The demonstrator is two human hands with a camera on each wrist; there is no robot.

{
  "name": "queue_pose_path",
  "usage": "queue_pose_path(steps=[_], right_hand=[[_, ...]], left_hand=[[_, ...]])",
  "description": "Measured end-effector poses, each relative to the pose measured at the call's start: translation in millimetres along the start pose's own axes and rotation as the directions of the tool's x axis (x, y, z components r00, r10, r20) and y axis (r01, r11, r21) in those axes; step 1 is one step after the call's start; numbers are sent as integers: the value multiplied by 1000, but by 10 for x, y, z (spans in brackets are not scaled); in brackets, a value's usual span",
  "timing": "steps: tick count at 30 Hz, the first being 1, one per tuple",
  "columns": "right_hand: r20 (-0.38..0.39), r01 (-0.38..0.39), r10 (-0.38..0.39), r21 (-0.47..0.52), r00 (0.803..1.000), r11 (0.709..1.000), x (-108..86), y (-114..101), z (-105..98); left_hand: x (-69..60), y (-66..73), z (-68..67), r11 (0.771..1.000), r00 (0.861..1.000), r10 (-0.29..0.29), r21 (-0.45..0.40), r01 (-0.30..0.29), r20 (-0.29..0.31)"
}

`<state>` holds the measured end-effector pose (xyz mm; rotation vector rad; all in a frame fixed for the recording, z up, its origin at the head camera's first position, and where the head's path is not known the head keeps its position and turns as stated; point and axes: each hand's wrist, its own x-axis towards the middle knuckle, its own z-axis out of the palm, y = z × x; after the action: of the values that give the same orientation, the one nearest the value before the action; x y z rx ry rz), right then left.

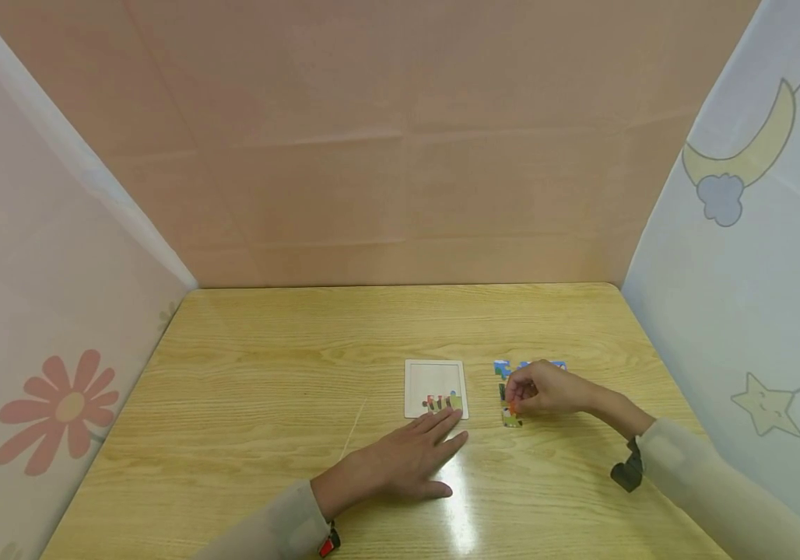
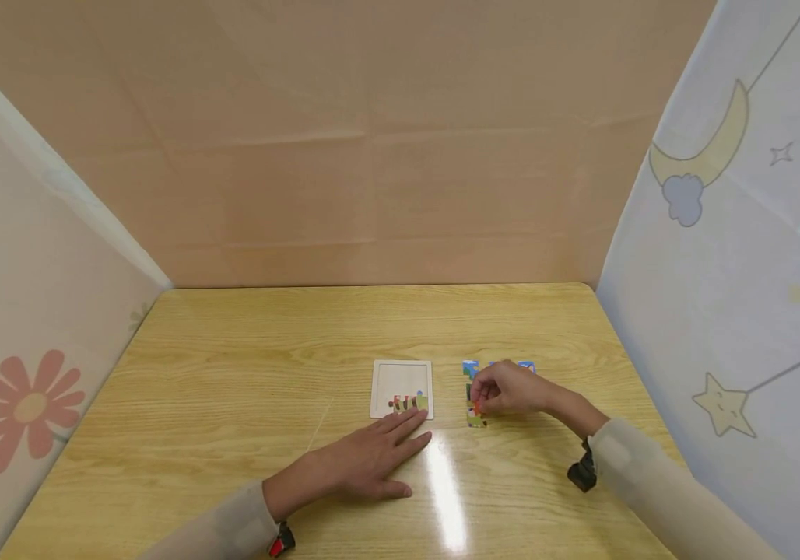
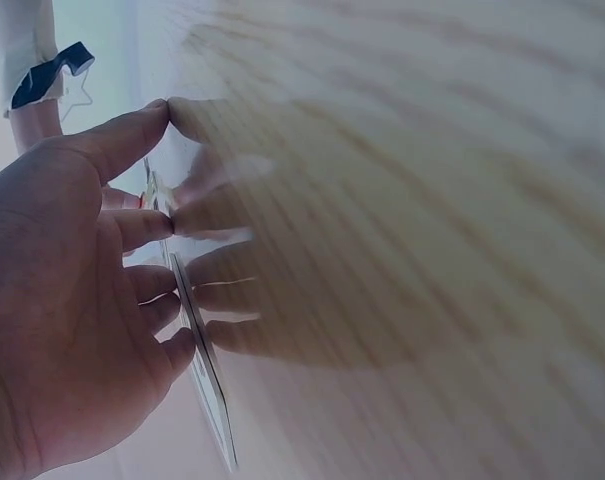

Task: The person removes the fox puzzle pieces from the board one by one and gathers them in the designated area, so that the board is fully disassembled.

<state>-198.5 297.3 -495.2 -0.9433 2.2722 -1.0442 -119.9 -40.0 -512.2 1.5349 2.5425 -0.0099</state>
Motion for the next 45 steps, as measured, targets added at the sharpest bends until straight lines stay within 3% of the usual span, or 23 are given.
queue_pose_path(steps=[21,29,36,45], right_hand=[[-13,4,-5,-90,1000,996,8,12,19],[-27,40,-44,-122,999,992,43,7,-2],[-43,76,-83,-150,996,986,160,-60,-51],[-40,59,-63,-115,997,992,402,-149,-39]], left_hand=[[-14,19,-41,1000,1000,-13,2,13,9],[-11,20,-36,1000,1000,-11,-14,11,6],[9,41,-29,1000,1000,-10,-20,10,-10],[38,92,-2,1000,1000,-14,17,14,-6]])
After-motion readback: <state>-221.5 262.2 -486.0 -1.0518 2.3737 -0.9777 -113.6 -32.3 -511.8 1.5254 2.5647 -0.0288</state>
